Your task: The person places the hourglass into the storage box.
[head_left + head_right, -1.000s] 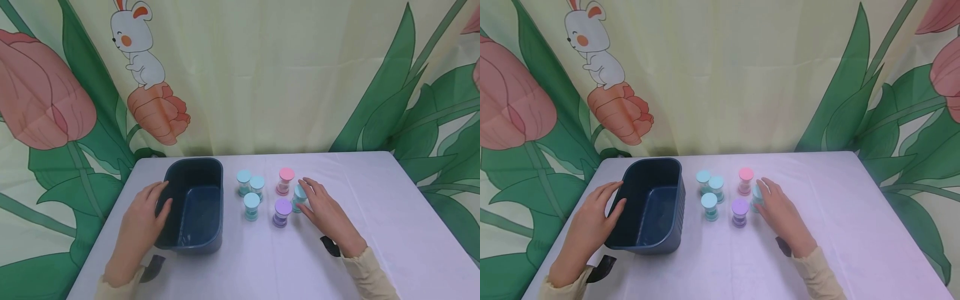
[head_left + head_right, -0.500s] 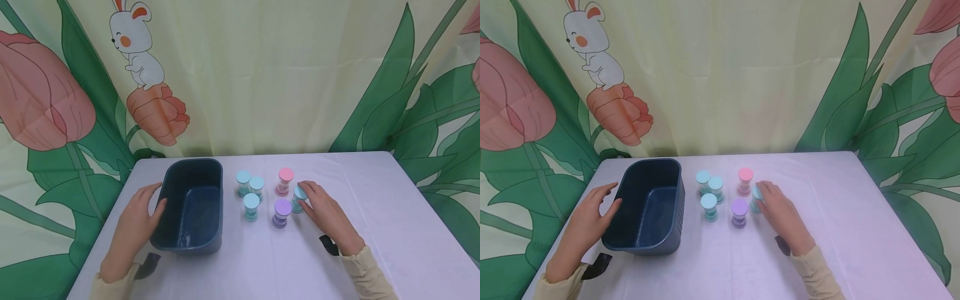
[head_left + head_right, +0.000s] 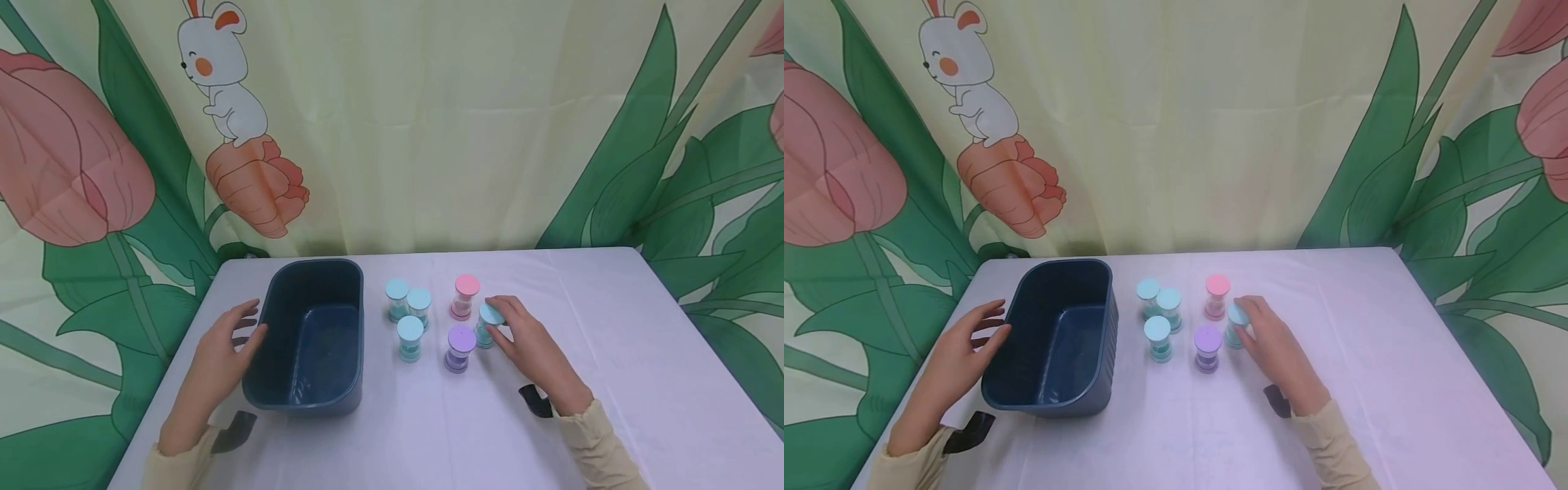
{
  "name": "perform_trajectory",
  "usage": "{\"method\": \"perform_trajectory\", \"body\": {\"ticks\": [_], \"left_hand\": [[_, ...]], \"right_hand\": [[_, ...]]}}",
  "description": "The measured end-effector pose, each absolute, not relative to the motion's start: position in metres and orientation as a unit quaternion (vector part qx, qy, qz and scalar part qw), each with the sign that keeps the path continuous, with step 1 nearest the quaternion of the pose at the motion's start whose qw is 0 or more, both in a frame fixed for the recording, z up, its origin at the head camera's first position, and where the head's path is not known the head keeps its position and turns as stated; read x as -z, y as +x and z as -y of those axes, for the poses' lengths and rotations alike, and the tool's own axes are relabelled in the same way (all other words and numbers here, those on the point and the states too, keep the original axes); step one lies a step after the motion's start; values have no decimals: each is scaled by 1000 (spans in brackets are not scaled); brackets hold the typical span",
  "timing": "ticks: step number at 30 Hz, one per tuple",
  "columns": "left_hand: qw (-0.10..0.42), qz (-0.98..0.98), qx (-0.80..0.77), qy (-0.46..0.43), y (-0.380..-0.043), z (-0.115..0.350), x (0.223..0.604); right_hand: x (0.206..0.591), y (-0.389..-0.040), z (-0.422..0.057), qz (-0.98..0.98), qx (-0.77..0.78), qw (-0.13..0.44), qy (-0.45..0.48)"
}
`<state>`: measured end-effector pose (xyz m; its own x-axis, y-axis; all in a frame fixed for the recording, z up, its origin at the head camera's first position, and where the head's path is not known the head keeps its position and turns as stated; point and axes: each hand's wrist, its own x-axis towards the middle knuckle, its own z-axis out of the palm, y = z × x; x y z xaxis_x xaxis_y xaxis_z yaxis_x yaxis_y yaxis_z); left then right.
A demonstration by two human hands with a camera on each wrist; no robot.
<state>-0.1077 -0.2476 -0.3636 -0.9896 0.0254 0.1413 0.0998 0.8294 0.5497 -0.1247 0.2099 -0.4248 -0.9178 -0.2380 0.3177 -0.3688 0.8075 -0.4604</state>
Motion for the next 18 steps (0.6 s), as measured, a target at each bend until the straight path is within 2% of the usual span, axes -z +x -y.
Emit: {"method": "perform_trajectory", "body": {"ticks": [18], "left_hand": [[40, 921, 386, -31, -115, 263, 379]], "right_hand": [[430, -129, -209, 934, -301, 123, 148]]}}
